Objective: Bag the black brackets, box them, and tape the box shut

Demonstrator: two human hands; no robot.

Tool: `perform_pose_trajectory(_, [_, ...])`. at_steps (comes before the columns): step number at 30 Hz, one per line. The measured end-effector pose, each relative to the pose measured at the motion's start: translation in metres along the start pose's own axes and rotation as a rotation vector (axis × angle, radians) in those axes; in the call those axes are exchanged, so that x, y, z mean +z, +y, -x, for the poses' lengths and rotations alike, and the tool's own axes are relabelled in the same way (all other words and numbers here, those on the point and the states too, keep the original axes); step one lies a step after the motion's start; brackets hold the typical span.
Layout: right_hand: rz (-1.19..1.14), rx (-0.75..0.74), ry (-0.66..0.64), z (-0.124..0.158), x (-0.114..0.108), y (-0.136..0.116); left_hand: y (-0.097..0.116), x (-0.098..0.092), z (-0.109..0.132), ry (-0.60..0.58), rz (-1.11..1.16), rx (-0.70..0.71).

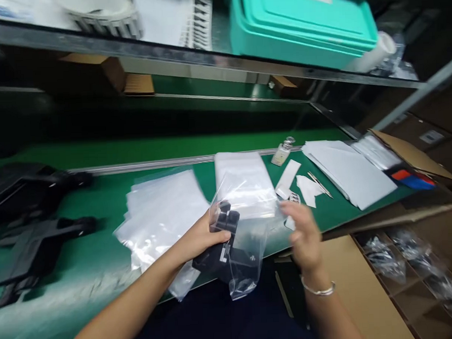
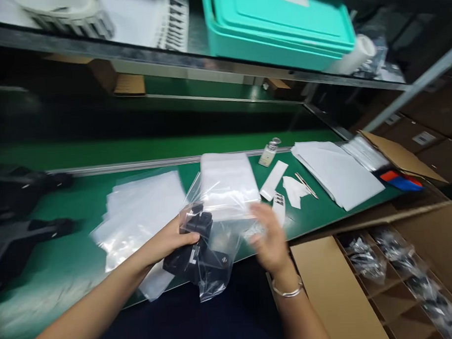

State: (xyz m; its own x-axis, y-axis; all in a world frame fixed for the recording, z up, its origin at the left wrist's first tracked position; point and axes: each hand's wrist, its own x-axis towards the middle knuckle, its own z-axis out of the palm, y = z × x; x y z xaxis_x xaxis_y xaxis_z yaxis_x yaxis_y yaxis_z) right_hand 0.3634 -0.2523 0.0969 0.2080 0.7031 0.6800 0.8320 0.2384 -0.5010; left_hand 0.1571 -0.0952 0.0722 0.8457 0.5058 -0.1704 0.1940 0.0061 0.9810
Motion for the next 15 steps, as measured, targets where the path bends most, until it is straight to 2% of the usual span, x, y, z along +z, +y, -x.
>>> perform_pose_trajectory(1, [0.056,-0.107,-0.159,0.000,0.000,-0.008,0.003,0.009,-0.002,-0.020,-0.076,0.005])
perform_pose_trajectory(2, [0.123,-0.159,-0.261,-0.002,0.001,-0.015,0.006,0.018,-0.003,-0.057,-0.178,-0.001])
perform_pose_trajectory(4, [0.225,-0.081,-0.404,-0.005,0.004,-0.023,0.013,0.037,-0.003,-0.130,-0.413,-0.010])
perform_pose_trajectory(5, [0.216,-0.050,-0.472,-0.006,0.004,-0.022,0.015,0.046,-0.002,-0.147,-0.527,0.038])
perform_pose_trajectory(6, [0.184,-0.025,-0.527,-0.004,0.002,-0.018,0.016,0.054,-0.002,-0.152,-0.624,0.142])
perform_pose_trajectory(9, [0.041,-0.028,-0.609,0.013,-0.017,-0.001,0.018,0.075,-0.007,-0.179,-0.794,0.621])
perform_pose_trajectory(10, [0.011,-0.018,-0.597,0.023,-0.029,0.004,0.019,0.081,-0.010,-0.195,-0.817,0.747])
perform_pose_trajectory(12, [-0.010,0.070,-0.512,0.048,-0.059,0.009,0.022,0.090,-0.017,-0.218,-0.833,0.872])
perform_pose_trajectory(14, [0.038,0.250,-0.285,0.077,-0.101,0.010,0.023,0.091,-0.024,-0.192,-0.834,0.858])
perform_pose_trajectory(15, [0.095,0.359,-0.104,0.092,-0.126,0.008,0.022,0.089,-0.027,-0.167,-0.838,0.813])
